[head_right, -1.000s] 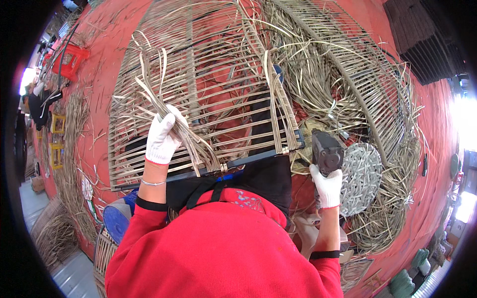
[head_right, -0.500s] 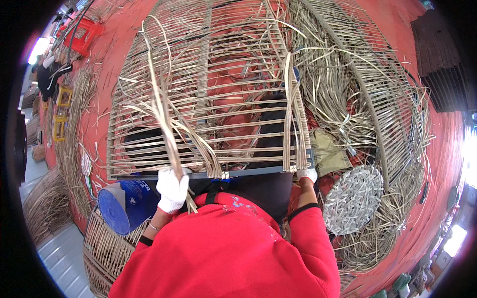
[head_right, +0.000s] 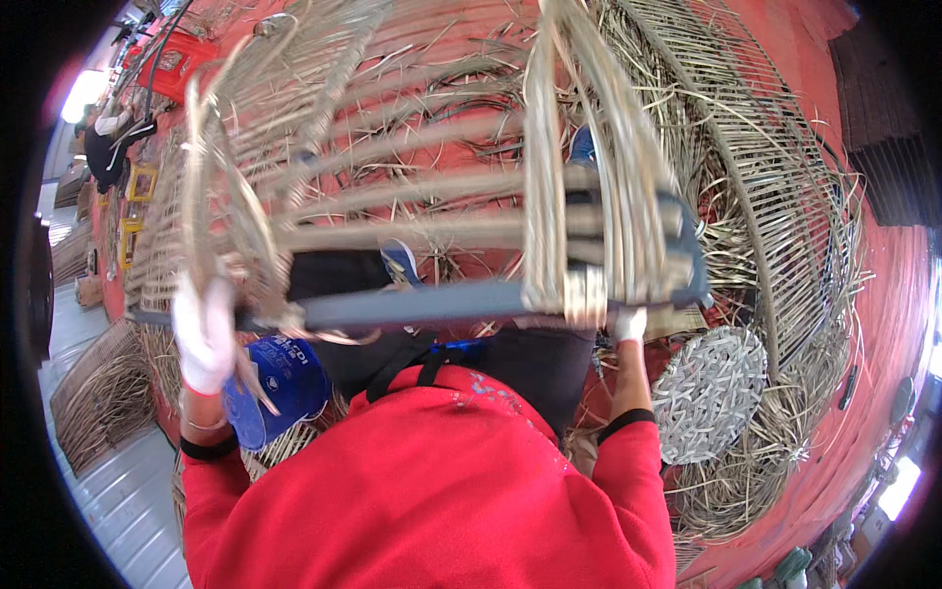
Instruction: The person sits on the floor and weaves dried palm fronds into a metal basket frame. They align bundles of fronds, secure them with a nail gun, and trim excess material. The person occasionally reaches for a blue bucket and continues attaching fronds to the frame.
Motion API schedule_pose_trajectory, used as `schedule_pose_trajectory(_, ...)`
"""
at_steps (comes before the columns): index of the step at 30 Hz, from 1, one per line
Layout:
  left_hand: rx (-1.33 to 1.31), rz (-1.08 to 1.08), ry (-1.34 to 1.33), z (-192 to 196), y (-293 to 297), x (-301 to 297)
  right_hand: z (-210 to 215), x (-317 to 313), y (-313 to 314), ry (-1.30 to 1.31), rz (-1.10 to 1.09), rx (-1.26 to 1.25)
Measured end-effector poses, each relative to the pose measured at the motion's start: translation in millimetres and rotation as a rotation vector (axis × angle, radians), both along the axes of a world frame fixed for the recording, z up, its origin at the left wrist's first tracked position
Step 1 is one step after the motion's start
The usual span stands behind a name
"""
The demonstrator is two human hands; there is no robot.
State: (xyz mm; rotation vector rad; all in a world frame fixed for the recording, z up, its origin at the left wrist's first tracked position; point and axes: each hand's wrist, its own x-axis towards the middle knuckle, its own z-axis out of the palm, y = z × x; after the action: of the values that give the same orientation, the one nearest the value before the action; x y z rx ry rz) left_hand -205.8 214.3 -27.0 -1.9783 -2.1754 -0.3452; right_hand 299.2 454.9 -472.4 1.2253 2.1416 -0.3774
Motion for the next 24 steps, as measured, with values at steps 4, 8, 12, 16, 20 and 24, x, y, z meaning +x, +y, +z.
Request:
schedule_pose_trajectory(4,0.21,0.443,-0.485,38.7,16.4,-18.5,148.4,-77.0,65.9,1.344,-0.808,0.046)
schedule_pose_trajectory(8,0.278,0.074,-0.032,40.0,53.3,-39.8,272.1,-156.3,80.8,1.725,-0.516,0.037)
schedule_pose_trajectory(12,0.272,-0.143,0.585,41.8,91.0,-67.6,325.6,-219.5,75.7,1.893,-0.529,0.224)
schedule_pose_trajectory(16,0.413,-0.108,0.498,39.3,124.1,-77.0,343.3,-233.1,61.4,2.123,-0.606,0.651)
schedule_pose_trajectory(20,0.41,0.031,0.176,18.5,157.6,-85.9,324.9,-250.2,33.8,1.91,-0.455,0.773)
schedule_pose_trajectory(24,0.244,0.004,0.406,-22.5,196.7,-102.7,260.3,-301.7,46.7,1.454,-0.26,0.33)
